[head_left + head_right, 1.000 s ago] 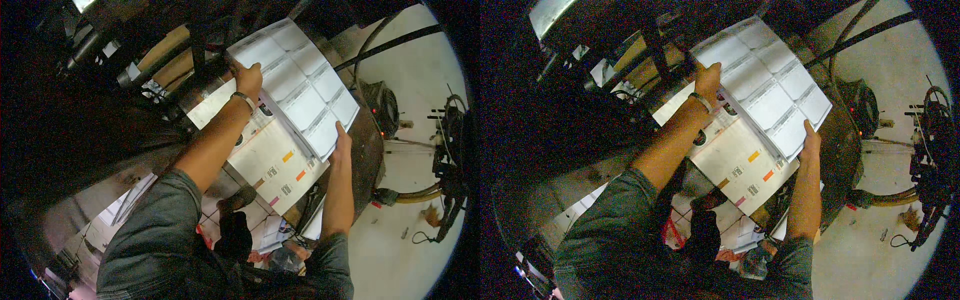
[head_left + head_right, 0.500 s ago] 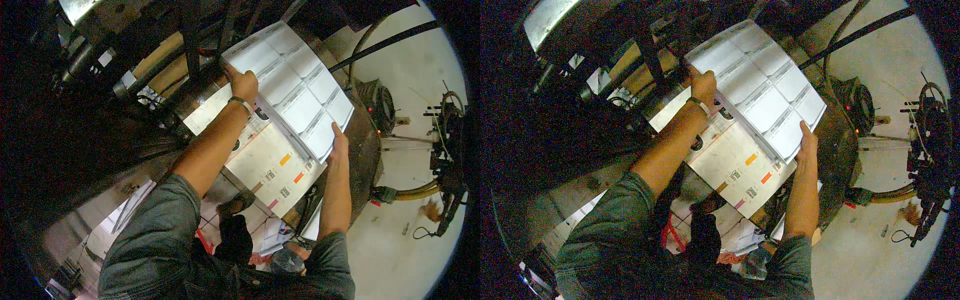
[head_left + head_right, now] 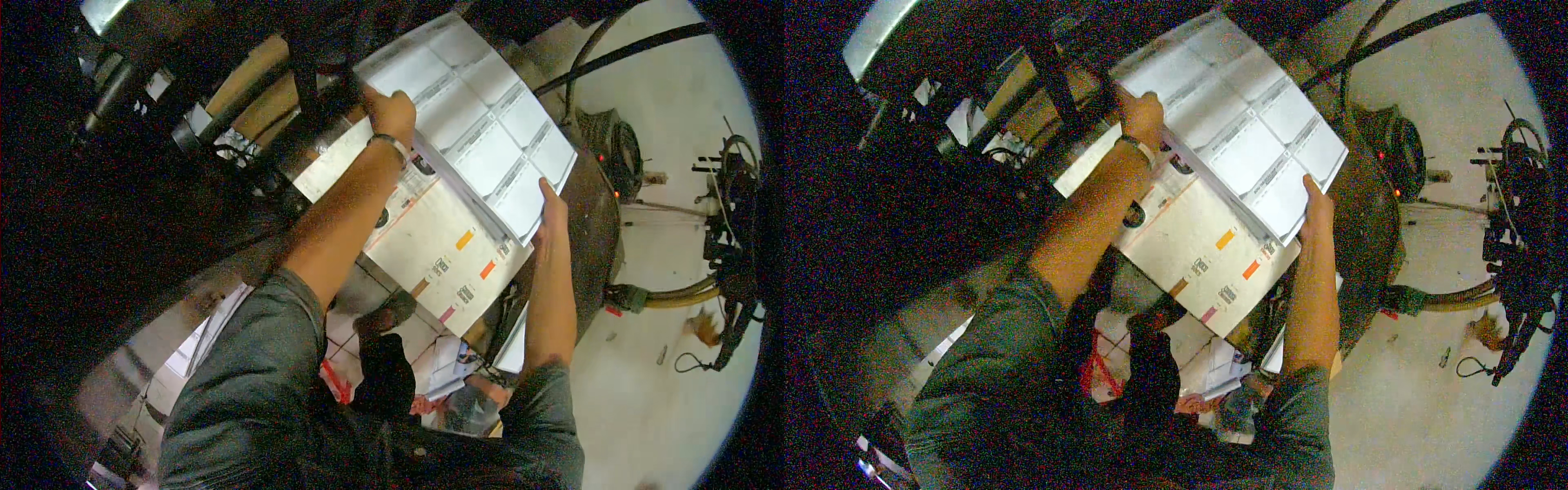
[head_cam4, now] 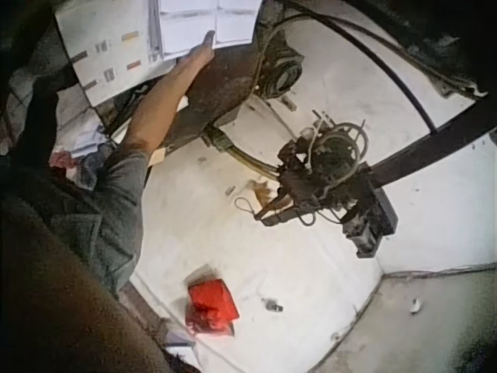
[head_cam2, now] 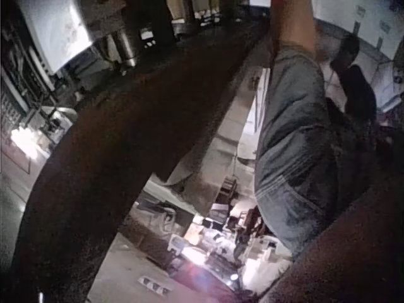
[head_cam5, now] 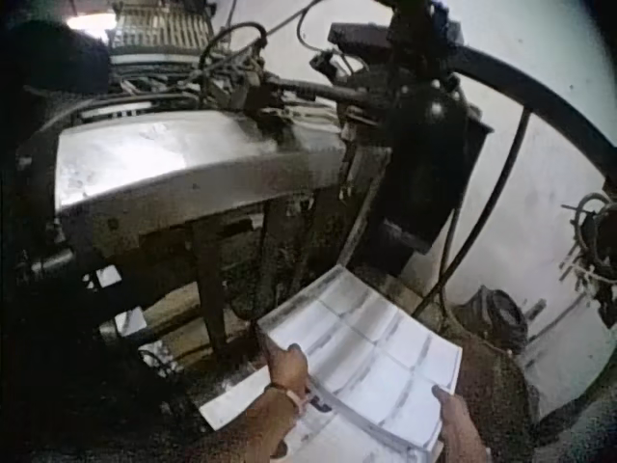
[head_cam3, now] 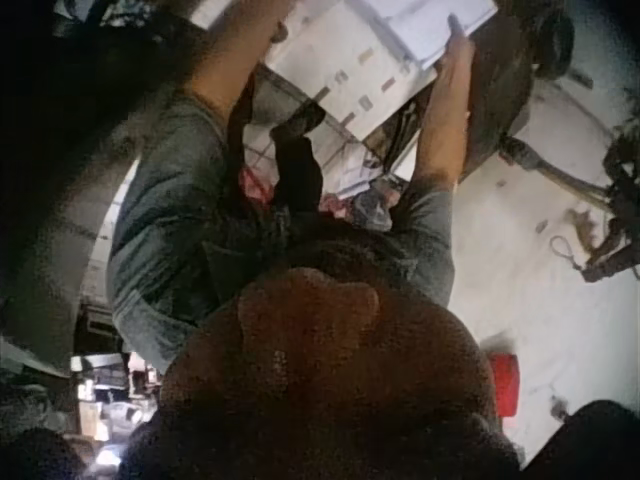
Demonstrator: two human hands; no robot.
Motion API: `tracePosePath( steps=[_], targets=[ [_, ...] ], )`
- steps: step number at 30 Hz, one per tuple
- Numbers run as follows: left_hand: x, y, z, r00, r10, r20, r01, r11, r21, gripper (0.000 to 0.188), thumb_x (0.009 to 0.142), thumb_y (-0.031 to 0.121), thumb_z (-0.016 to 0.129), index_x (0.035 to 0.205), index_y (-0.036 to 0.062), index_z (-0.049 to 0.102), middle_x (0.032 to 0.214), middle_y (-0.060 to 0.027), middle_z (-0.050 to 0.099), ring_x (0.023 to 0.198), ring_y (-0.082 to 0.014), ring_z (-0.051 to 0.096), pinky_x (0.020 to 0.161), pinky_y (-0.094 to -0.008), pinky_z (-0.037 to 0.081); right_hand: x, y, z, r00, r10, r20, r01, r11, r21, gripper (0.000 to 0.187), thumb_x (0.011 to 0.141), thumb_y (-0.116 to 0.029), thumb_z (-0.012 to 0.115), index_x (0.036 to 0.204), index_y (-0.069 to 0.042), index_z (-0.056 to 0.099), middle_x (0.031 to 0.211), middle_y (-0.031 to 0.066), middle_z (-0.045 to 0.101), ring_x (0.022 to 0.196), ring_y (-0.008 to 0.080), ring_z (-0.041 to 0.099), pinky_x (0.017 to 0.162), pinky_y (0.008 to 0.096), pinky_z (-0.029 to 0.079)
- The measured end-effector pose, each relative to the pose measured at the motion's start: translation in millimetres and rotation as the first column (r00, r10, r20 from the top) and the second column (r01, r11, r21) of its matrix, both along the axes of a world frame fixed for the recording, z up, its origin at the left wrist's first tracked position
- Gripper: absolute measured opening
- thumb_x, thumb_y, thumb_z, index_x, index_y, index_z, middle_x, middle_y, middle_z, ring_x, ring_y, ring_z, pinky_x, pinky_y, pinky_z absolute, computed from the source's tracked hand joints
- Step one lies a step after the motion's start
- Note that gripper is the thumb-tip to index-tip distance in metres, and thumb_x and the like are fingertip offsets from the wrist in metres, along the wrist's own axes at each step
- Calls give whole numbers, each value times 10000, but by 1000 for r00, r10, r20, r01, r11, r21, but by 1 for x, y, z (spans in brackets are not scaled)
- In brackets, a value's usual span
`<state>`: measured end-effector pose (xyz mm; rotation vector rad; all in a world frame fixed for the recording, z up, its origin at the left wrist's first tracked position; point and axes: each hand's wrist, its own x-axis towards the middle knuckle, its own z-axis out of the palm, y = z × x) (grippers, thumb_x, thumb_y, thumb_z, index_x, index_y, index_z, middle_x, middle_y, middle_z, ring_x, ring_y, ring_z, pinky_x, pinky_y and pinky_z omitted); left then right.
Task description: The person picks up stacks of printed paper sheets from a stool, aligns the edges of the sheets by hand, and places the stacks onto the tray of a large machine.
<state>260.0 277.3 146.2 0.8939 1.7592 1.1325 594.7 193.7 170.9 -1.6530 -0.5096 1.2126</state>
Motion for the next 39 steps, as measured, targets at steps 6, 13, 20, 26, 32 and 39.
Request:
tracePosePath(
  steps=[6,13,20,26,32,39],
  targets=[
    [11,8,6,-74,-503,-861,351,795,-495,148,813,121,612,941,112,685,947,-78,666,939,-270,630,828,-566,425,15,-1,-8,1000,-23,-19,22,999,-29,438,824,-201,667,1138,72,530,1075,167,618,928,282,625,803,392,515],
    [-9,55,-57,-125,-561,-819,413,721,-557,324,715,432,690,836,134,720,905,-80,683,858,-292,654,779,-577,461,-22,0,18,996,46,71,-44,999,-24,449,852,-219,638,1148,97,522,1068,185,622,908,279,637,800,373,530],
    [16,48,-20,79,-635,-769,243,760,-603,210,866,200,530,951,137,712,967,-38,691,844,-254,631,865,-520,388,6,3,-2,990,-10,141,14,999,-30,406,843,-173,638,1110,116,537,1011,185,637,841,273,650,737,364,541],
    [7,53,-13,-132,-608,-783,276,736,-618,218,752,267,673,886,102,721,937,-67,692,846,-228,658,739,-413,505,6,6,-10,972,-8,234,14,1000,-23,437,810,-173,677,1083,143,546,989,204,638,808,285,647,716,373,539],
    [-4,62,-27,-470,-586,-660,254,627,-737,315,742,372,687,923,116,709,1007,-65,682,891,-205,648,734,-396,510,8,-24,16,999,23,-41,-20,998,65,517,811,-345,670,1133,46,566,1026,161,649,854,295,636,727,350,498],
    [10,44,6,-42,-588,-808,234,780,-580,267,797,315,652,992,138,697,1089,-54,655,1015,-227,619,854,-412,473,59,-220,19,254,-30,967,114,994,1,584,727,-313,738,1202,-36,541,1130,177,596,1048,326,563,890,385,443]
  ],
)
